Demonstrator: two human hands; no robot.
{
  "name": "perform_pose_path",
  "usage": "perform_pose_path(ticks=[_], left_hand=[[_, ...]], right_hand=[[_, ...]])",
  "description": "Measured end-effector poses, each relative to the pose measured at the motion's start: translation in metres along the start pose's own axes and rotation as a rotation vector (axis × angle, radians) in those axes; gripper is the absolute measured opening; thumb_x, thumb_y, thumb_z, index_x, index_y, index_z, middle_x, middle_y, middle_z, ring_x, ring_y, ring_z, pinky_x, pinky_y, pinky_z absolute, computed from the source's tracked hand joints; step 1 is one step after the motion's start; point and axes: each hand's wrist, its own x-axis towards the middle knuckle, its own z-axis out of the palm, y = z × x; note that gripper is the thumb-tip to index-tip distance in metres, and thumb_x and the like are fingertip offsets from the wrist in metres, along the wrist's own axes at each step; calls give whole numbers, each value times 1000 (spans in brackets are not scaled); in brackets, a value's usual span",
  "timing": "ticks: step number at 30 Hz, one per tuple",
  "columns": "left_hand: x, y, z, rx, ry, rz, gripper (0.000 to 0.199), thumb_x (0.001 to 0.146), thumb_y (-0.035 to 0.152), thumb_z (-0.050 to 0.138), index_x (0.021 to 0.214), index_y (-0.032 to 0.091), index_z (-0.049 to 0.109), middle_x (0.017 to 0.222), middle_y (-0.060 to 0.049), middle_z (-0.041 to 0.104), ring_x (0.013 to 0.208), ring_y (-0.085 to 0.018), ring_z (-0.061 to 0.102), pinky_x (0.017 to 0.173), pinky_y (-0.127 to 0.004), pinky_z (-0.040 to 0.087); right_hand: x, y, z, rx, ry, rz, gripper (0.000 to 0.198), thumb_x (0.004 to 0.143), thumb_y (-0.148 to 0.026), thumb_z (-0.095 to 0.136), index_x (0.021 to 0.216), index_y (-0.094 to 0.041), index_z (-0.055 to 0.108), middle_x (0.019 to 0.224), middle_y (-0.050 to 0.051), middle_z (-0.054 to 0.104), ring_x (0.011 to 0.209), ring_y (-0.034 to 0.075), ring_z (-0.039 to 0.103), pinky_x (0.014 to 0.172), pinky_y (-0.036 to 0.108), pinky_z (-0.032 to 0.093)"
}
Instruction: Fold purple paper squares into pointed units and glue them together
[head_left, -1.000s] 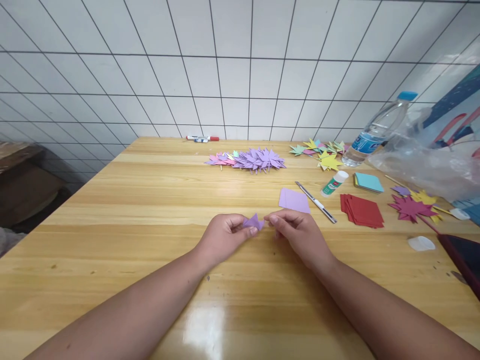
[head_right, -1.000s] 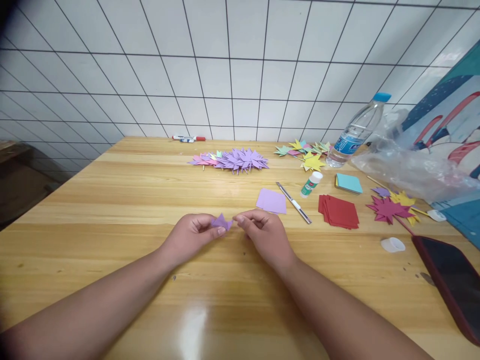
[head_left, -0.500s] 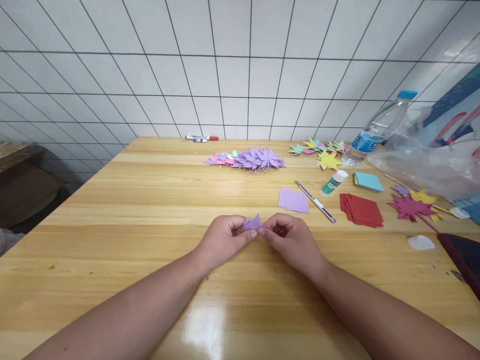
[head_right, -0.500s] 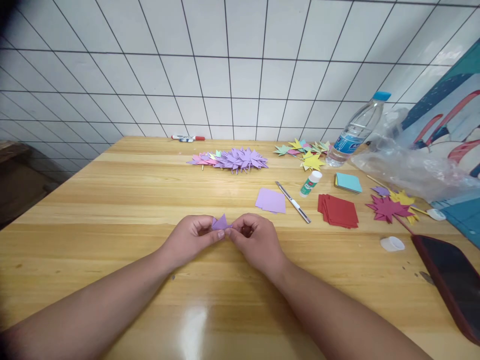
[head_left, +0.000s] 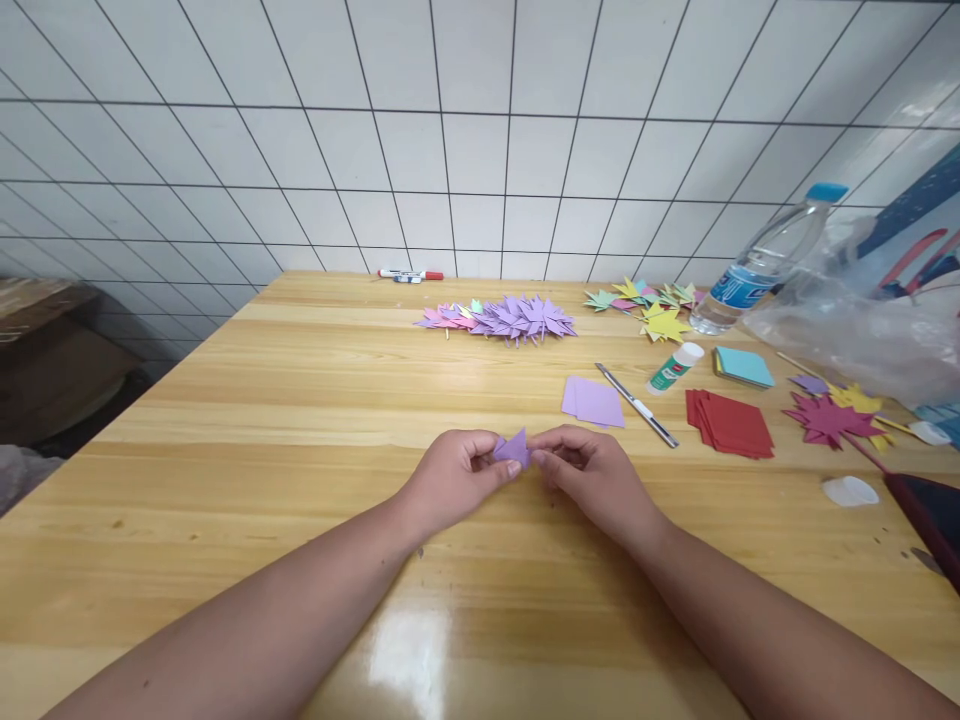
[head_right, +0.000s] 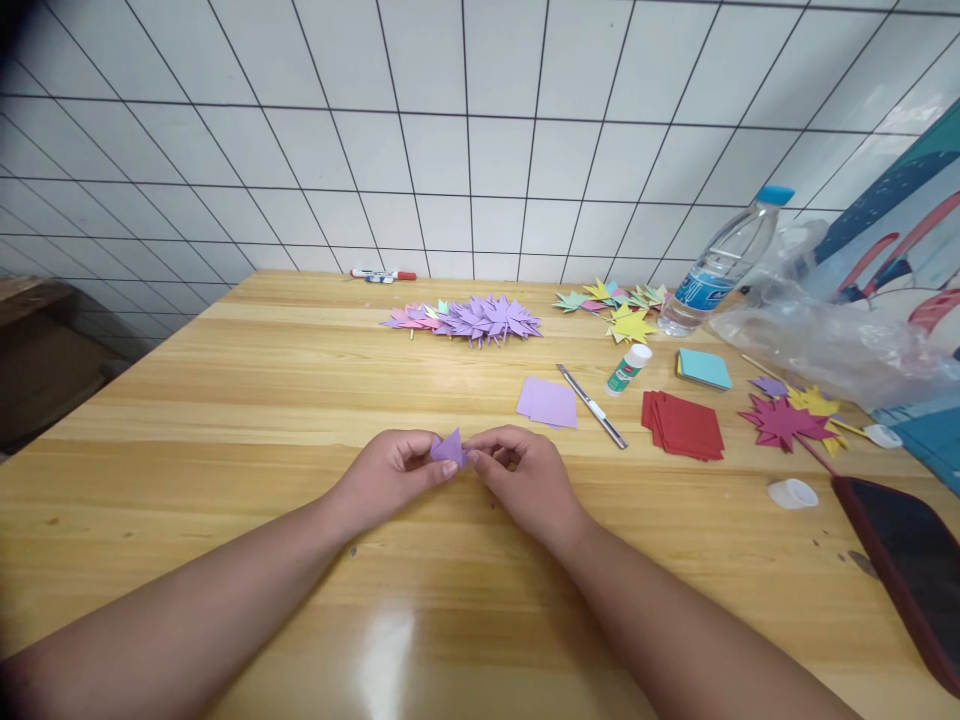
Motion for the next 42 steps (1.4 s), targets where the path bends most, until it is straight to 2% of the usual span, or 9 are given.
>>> perform_pose_path(ticks=[6,12,16,20,24,28,34,39,42], left_hand=[[0,1,2,-36,-27,66,22,74,36,59,69,14,60,64,1,55,59,-11,47,56,-21,38],[0,-1,2,-26,0,48,29,73,40,60,60,14,58,54,3,45,53,-9,40,50,-20,31],[0,1,0,-66,3,7,31,74,40,58,57,14,52,53,5,38,52,-8,35,49,-20,27],[1,3,-1,-113,-24,-7,27,75,38,58,64,13,57,58,3,43,55,-9,38,51,-20,29],[0,2,0,-79,-22,9,27,75,37,58,62,13,55,56,4,43,54,-8,38,50,-20,29],[0,1,1,-34,-20,58,23,75,37,58,72,14,60,64,2,53,60,-10,45,56,-21,36],[0,2,2,-16,-47,55,25,76,36,58,64,14,62,59,2,55,58,-11,49,55,-21,37],[1,2,1,-125,-57,-5,25,73,38,62,76,15,70,78,-5,69,73,-17,60,65,-25,44],[2,2,1,-185,-41,-35,28,71,37,65,88,15,68,77,-4,69,69,-15,59,64,-25,44]], right_hand=[[-4,-6,3,48,-5,53,18,70,-34,62,70,-16,63,57,-1,57,47,9,46,44,22,39],[-2,-7,4,93,-34,94,21,68,-36,66,64,-16,61,52,-3,54,46,8,45,44,21,37],[1,-6,-3,163,-5,126,24,70,-38,65,74,-15,65,58,-2,56,49,8,48,48,21,39],[1,-3,-3,151,-40,69,30,69,-38,67,91,-17,64,68,-2,57,51,8,49,49,22,42],[-1,-1,3,38,-30,50,21,70,-37,64,75,-17,61,59,-2,53,49,9,46,46,21,39],[-2,-3,4,13,-24,61,16,70,-31,62,67,-17,56,56,-3,52,47,8,44,43,20,36],[-3,-5,5,26,-11,63,19,68,-27,61,58,-18,48,48,-6,47,43,6,40,41,19,31],[-1,-3,2,41,-51,52,22,74,-34,58,62,-17,52,50,-5,47,44,7,41,43,20,32],[-1,-3,0,47,-61,-6,18,75,-36,59,76,-18,58,60,-3,52,49,8,43,46,20,35]])
